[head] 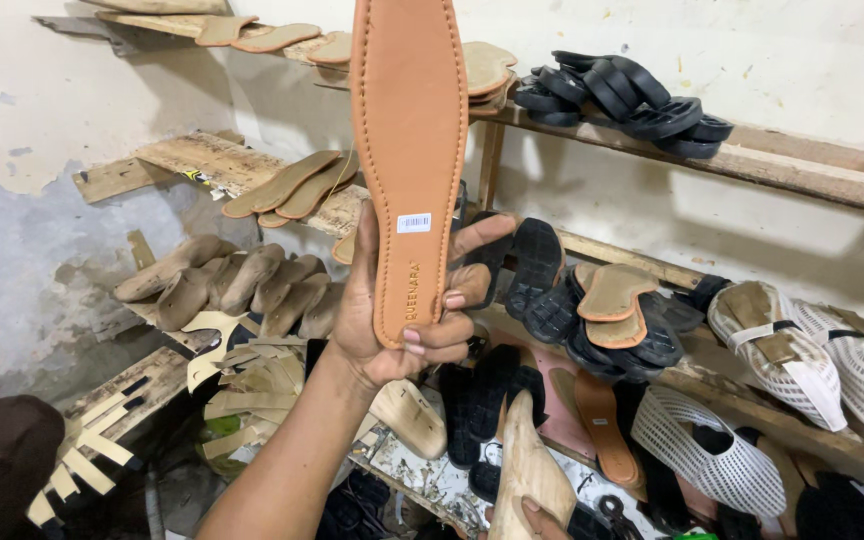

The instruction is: The person works at a shoe assembly bench, holding a woven shoe upper and applying glue from a container to its bottom edge. They then fit an insole board onto the upper, press the parts together, and later use a hammer to tap and secure the sole assembly on a shoe last.

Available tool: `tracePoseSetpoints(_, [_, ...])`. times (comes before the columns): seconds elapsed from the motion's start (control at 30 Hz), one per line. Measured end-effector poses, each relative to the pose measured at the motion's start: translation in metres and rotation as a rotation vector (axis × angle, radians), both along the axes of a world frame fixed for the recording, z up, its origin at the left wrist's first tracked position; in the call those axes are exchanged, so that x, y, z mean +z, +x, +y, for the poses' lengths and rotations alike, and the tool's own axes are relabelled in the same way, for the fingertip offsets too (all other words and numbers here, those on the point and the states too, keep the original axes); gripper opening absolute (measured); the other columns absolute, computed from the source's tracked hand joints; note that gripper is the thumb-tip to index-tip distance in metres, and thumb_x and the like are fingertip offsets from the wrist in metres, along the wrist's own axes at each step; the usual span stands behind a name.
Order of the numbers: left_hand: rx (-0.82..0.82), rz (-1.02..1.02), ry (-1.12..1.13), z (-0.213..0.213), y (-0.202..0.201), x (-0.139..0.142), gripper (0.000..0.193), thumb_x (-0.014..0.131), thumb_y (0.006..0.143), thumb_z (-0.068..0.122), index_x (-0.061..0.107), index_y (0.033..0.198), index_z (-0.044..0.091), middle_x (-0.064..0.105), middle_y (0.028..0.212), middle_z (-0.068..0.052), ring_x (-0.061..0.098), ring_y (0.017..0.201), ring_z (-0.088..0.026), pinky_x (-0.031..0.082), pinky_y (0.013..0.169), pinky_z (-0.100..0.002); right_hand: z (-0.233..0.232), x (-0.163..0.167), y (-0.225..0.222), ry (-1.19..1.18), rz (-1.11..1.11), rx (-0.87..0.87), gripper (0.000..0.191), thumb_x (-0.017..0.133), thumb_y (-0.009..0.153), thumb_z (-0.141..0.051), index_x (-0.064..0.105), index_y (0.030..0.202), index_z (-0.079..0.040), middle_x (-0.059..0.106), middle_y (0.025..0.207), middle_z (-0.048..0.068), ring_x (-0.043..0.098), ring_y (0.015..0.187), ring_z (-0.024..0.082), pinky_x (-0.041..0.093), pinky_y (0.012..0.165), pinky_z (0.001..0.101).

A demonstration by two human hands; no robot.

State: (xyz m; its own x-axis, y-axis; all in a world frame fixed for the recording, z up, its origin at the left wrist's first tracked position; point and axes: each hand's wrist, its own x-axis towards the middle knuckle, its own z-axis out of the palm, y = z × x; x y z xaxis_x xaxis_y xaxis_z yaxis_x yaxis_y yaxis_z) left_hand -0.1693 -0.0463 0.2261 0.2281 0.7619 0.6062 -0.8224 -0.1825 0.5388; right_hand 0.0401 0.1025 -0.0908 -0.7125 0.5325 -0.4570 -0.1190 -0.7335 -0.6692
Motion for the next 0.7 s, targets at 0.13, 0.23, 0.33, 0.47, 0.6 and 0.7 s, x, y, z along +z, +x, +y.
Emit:
tracePoseSetpoints(0.13, [0.054, -0.051, -0.009, 0.002, 0.0, -0.001, 0.107, 0.046, 0.091, 0.082, 0.031, 0.163, 0.005, 0.049, 0.094, -0.003, 0.038, 0.059, -0.007, 0.032, 0.053, -0.022, -0.003, 0.008, 0.0, 0.004, 0.002, -0.002, 0.069, 0.069, 0.083, -0.035, 0.048, 0.142, -0.005, 0.07, 0.111, 0.035, 0.073, 0.088, 0.051, 0.063, 0.081, 0.0604])
tracePoseSetpoints(0.23, [0.536, -0.087, -0.028, 0.008, -0.019, 0.014, 0.075, 0.059, 0.097, 0.064, 0.042, 0.15, 0.013, 0.049, 0.09, -0.002, 0.044, 0.063, -0.007, 0.036, 0.058, -0.023, -0.004, 0.012, 0.0, -0.001, 0.005, -0.006, 0.068, 0.069, 0.083, -0.035, 0.048, 0.142, -0.005, 0.07, 0.111, 0.035, 0.073, 0.087, 0.05, 0.063, 0.081, 0.0601])
tracePoseSetpoints(0.33, [1.258, 0.024, -0.257, 0.021, -0.061, 0.052, 0.043, 0.069, 0.098, 0.041, 0.043, 0.121, 0.015, 0.054, 0.082, -0.004, 0.049, 0.059, -0.012, 0.039, 0.051, -0.028, -0.006, 0.014, 0.001, -0.005, 0.005, -0.008, 0.068, 0.069, 0.083, -0.035, 0.049, 0.141, -0.005, 0.07, 0.11, 0.035, 0.073, 0.087, 0.05, 0.063, 0.08, 0.0599])
tracePoseSetpoints(0.47, [1.663, 0.305, -0.28, 0.04, -0.126, 0.112, 0.036, 0.064, 0.097, 0.021, 0.055, 0.13, 0.011, 0.068, 0.094, -0.005, 0.059, 0.071, -0.013, 0.048, 0.058, -0.031, -0.008, 0.015, -0.001, -0.028, 0.002, 0.003, 0.067, 0.069, 0.083, -0.035, 0.049, 0.14, -0.004, 0.07, 0.109, 0.035, 0.073, 0.087, 0.05, 0.063, 0.08, 0.0596])
tracePoseSetpoints(0.6, [1.991, 0.712, -0.251, 0.065, -0.152, 0.15, 0.04, 0.064, 0.089, 0.011, 0.066, 0.128, 0.002, 0.073, 0.111, -0.005, 0.066, 0.101, -0.017, 0.055, 0.087, -0.03, -0.009, 0.018, -0.004, -0.049, 0.007, -0.001, 0.067, 0.069, 0.083, -0.036, 0.05, 0.139, -0.004, 0.07, 0.108, 0.034, 0.073, 0.086, 0.049, 0.062, 0.08, 0.0593])
tracePoseSetpoints(0.7, [1.915, 0.769, -0.462, 0.074, -0.147, 0.156, 0.045, 0.066, 0.096, 0.033, 0.071, 0.12, -0.005, 0.074, 0.118, -0.019, 0.071, 0.102, -0.024, 0.053, 0.088, -0.039, -0.01, 0.02, -0.007, -0.061, 0.012, 0.001, 0.066, 0.069, 0.083, -0.036, 0.051, 0.138, -0.004, 0.07, 0.107, 0.034, 0.073, 0.086, 0.049, 0.062, 0.08, 0.059])
